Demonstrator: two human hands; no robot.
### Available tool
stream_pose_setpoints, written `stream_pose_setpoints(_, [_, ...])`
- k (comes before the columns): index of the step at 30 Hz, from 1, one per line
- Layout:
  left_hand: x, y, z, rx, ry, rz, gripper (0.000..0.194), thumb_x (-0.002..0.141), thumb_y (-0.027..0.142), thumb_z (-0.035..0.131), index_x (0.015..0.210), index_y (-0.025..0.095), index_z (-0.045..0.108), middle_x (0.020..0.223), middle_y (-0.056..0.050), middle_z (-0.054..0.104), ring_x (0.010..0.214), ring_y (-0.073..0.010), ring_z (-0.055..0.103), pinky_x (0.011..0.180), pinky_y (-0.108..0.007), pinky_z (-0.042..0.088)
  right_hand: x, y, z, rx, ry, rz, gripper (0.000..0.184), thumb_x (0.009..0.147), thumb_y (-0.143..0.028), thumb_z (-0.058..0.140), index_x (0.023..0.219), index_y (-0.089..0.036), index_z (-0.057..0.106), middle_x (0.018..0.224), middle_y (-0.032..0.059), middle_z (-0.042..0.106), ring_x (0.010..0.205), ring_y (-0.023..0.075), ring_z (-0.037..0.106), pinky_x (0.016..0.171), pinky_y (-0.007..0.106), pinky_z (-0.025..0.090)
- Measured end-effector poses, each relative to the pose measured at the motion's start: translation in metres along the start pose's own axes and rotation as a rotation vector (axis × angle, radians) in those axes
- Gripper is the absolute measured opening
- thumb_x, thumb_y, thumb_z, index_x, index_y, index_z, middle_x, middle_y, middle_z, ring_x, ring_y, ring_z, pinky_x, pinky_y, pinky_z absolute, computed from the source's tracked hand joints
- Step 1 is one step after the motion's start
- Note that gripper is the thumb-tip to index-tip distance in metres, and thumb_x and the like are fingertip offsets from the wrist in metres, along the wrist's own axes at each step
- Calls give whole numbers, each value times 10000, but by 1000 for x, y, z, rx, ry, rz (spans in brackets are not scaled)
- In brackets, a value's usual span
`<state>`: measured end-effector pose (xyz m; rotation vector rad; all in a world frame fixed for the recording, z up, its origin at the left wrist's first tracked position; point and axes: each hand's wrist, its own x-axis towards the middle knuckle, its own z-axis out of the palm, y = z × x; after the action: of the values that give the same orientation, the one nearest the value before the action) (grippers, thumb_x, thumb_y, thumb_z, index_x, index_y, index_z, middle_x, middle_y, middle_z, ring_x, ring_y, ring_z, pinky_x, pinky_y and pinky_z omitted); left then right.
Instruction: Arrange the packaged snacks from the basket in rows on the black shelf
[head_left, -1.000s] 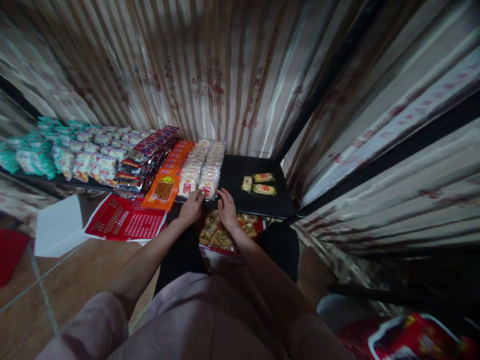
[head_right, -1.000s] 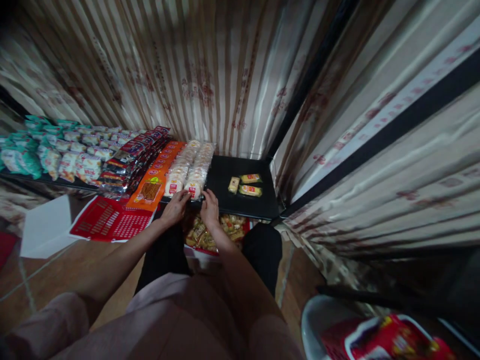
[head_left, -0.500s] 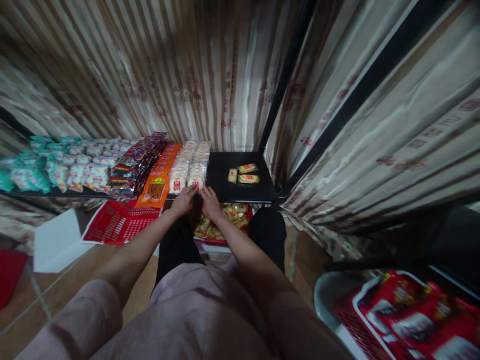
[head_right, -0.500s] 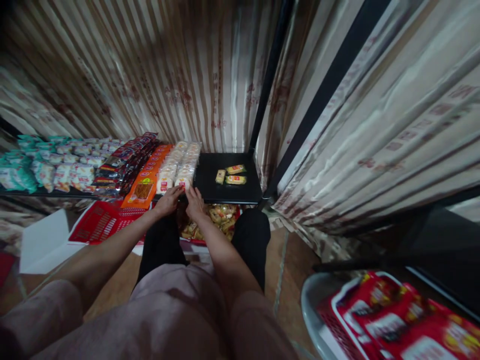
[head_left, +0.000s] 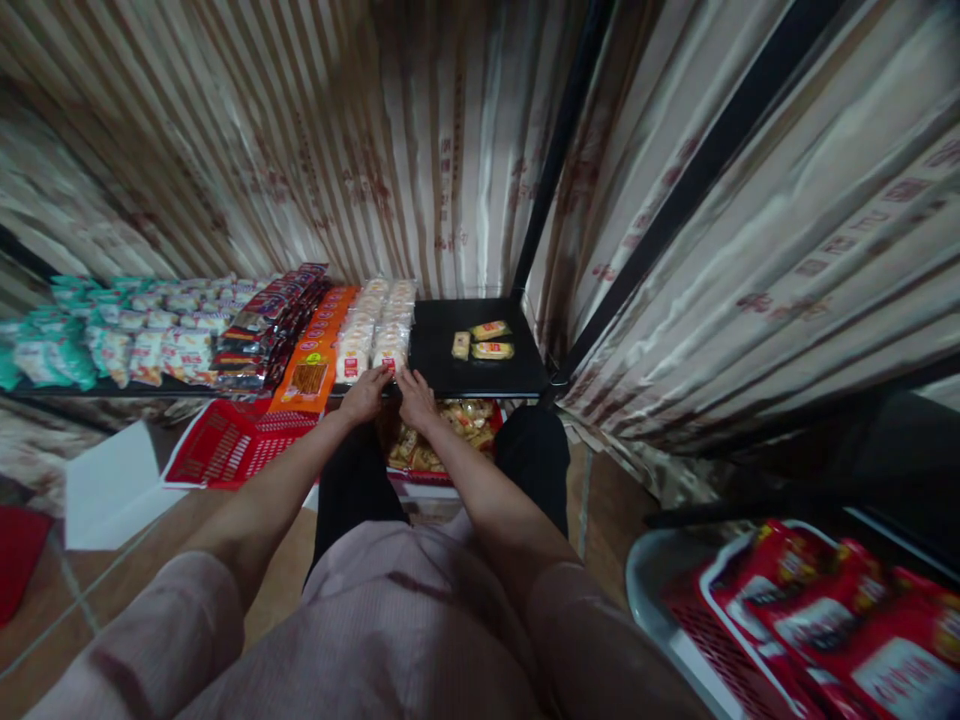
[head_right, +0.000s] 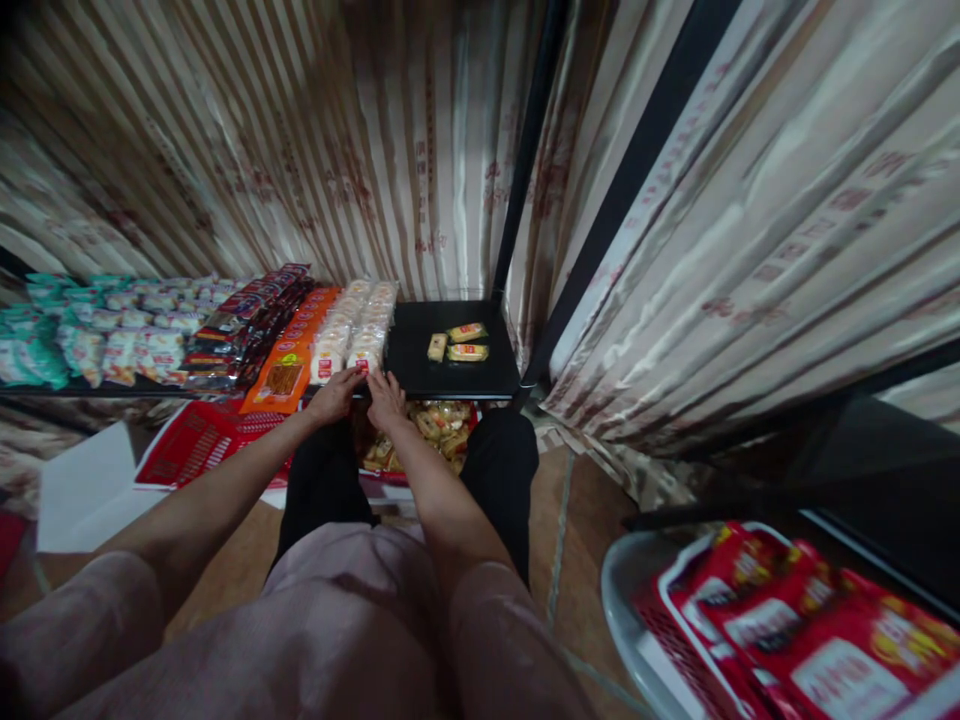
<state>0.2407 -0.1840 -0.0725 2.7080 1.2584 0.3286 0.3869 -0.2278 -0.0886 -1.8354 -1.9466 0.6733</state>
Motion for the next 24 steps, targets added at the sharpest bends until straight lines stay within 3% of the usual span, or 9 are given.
stream_pose_setpoints(5, [2,-3,2,-27,16,-21,578,696,-20,453,1256,122,495,1362,-111,460,1257,-219,416,1061,-381,362,1,3,7,40,114,-18,714,705,-7,423,1384,-221,363,1502,13,268,1370,211,174,1076,451,269])
stream_pose_setpoints(10, [-6,1,-6,-58,84,-84,464,726,-2,416,1135,136,584,1218,-89,568,1144,-189,503,1027,-350,398,-11,31,6,157,397,-35,514,744,0,327,1165,-141,585,1258,80,554,1192,164,446,1047,321,315])
stream_pose_setpoints(12, [-13,7,-8,-66,132,-127,392,753,29,410,1061,155,617,1103,-80,610,1074,-191,539,988,-348,429,-22,48,6,159,446,52,471,740,-17,340,1099,-153,613,1136,81,613,1110,180,508,999,322,360])
stream_pose_setpoints(14, [-22,15,-3,-86,143,-158,336,772,60,414,1005,165,632,1031,-76,619,1037,-197,553,955,-342,450,-36,66,7,107,433,257,426,751,-46,363,1068,-168,619,1090,71,627,1053,181,543,952,299,394])
stream_pose_setpoints(15, [-26,20,2,-106,118,-162,317,779,71,417,989,167,634,1019,-74,620,1034,-196,554,951,-334,450,-43,76,8,65,398,395,407,759,-67,377,1065,-186,616,1089,55,629,1037,175,556,933,284,405])
stream_pose_setpoints(18, [-36,33,25,-191,-92,-144,311,810,89,399,1007,163,628,1046,-73,618,1015,-173,567,934,-299,452,-60,102,11,19,353,545,373,755,-95,419,1072,-130,613,1079,109,634,1001,205,588,881,294,442])
stream_pose_setpoints(20, [-40,39,43,-207,-204,-136,299,814,94,409,1007,155,629,1104,-88,601,1035,-177,566,935,-299,446,-65,116,10,-6,313,576,385,741,-89,436,1079,-131,616,1084,109,639,1008,202,594,880,280,447])
stream_pose_setpoints(24, [-39,48,71,-227,-278,-143,254,811,110,433,923,147,658,1101,-110,602,1004,-197,587,902,-309,461,-55,132,4,-87,245,579,475,743,-59,400,1192,-106,548,1224,113,581,1162,184,512,965,260,388])
